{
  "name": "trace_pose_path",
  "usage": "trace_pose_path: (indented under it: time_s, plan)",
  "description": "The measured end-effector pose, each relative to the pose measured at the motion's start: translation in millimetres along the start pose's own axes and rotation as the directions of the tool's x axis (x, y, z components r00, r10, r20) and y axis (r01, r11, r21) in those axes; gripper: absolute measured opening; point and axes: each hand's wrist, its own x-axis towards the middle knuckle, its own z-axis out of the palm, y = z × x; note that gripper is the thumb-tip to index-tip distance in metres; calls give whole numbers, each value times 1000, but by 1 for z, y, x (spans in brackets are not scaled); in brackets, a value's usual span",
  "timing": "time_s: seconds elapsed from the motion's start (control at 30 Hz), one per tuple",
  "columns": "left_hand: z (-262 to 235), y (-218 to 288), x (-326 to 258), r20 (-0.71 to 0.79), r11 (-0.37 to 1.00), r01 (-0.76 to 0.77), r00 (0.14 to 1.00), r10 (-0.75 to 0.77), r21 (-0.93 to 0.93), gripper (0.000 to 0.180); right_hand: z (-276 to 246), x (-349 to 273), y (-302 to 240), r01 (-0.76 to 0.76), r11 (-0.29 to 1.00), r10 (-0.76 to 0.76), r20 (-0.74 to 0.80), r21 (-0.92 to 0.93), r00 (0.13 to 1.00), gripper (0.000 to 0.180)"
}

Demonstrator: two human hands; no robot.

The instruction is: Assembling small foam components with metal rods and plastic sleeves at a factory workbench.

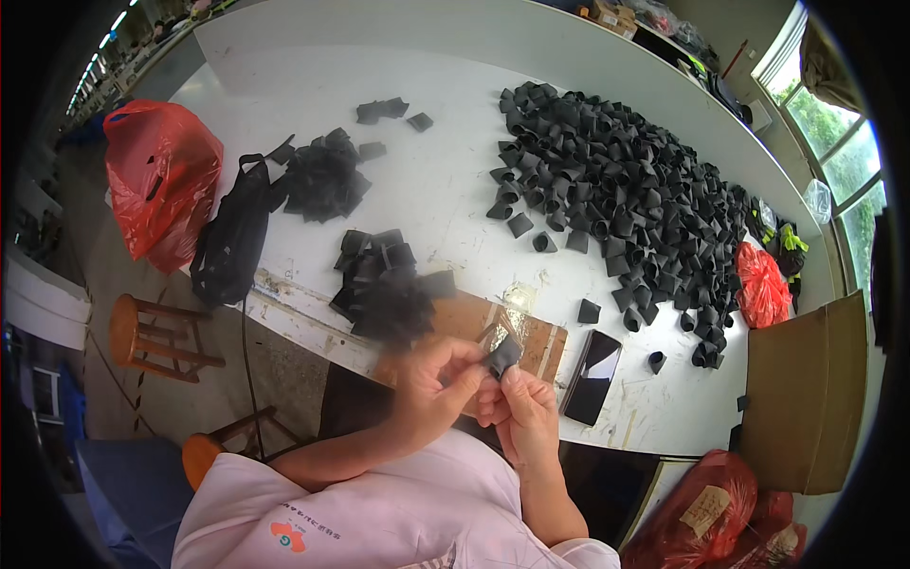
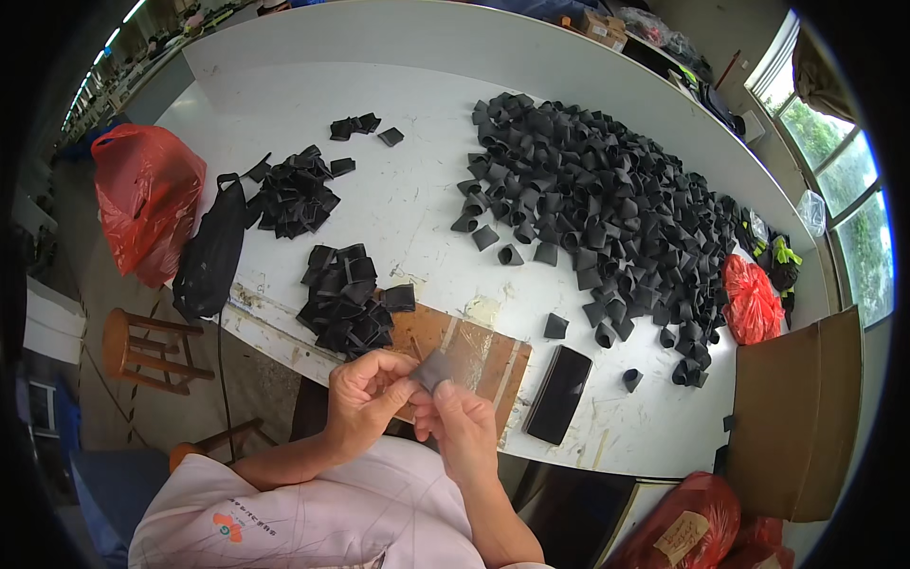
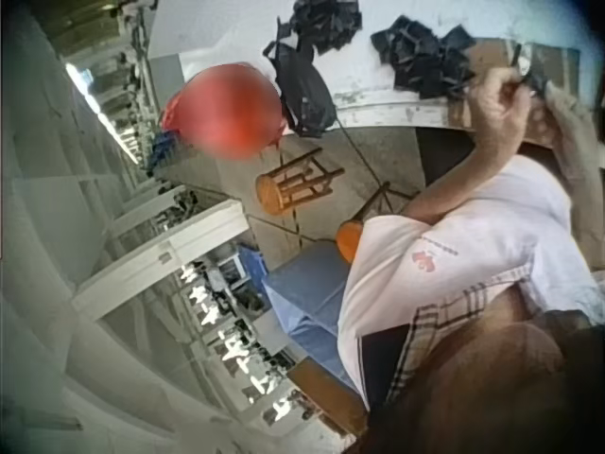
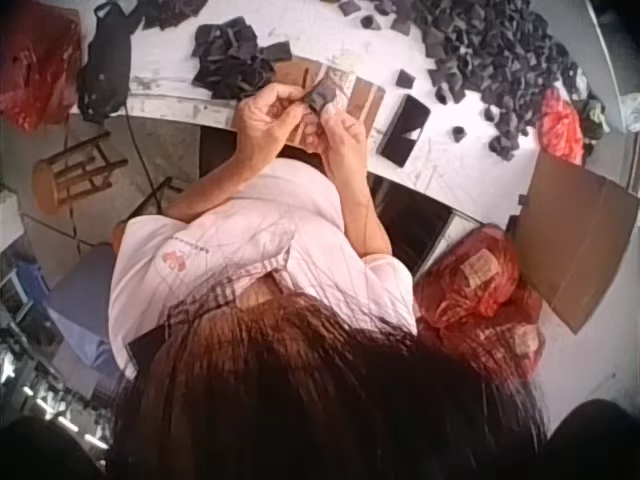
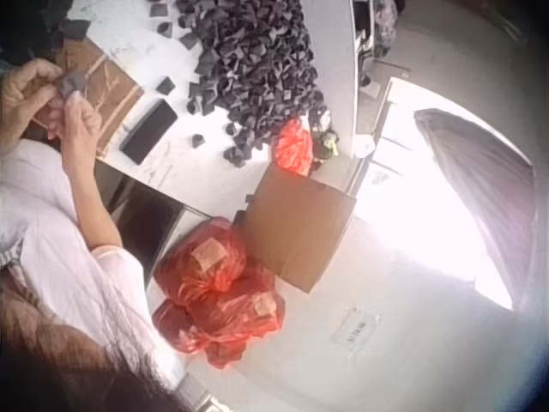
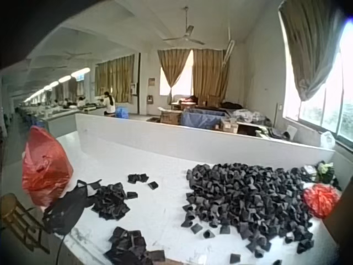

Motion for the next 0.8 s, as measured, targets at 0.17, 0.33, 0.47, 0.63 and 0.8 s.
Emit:
trace_pose_path:
  time_s: [0.17,0.33,0.47,0.63,0.8]
  plan:
    - [0,4,6,-27,978,-83,996,90,191,4,13,-6,-21,426,82,-706,250,-901,663,21]
    - [3,15,9,49,979,-70,997,62,192,7,10,8,-11,525,-144,-687,467,-839,556,23]
    - [9,4,3,40,772,-354,919,393,528,10,4,15,-11,434,-568,-619,711,-699,334,30]
    - [-7,-1,20,-43,885,-270,950,309,379,7,0,32,-40,474,-348,-746,545,-809,382,18]
    - [-24,-52,90,-44,611,-159,952,303,775,8,-42,87,-115,245,123,-847,27,-962,531,22]
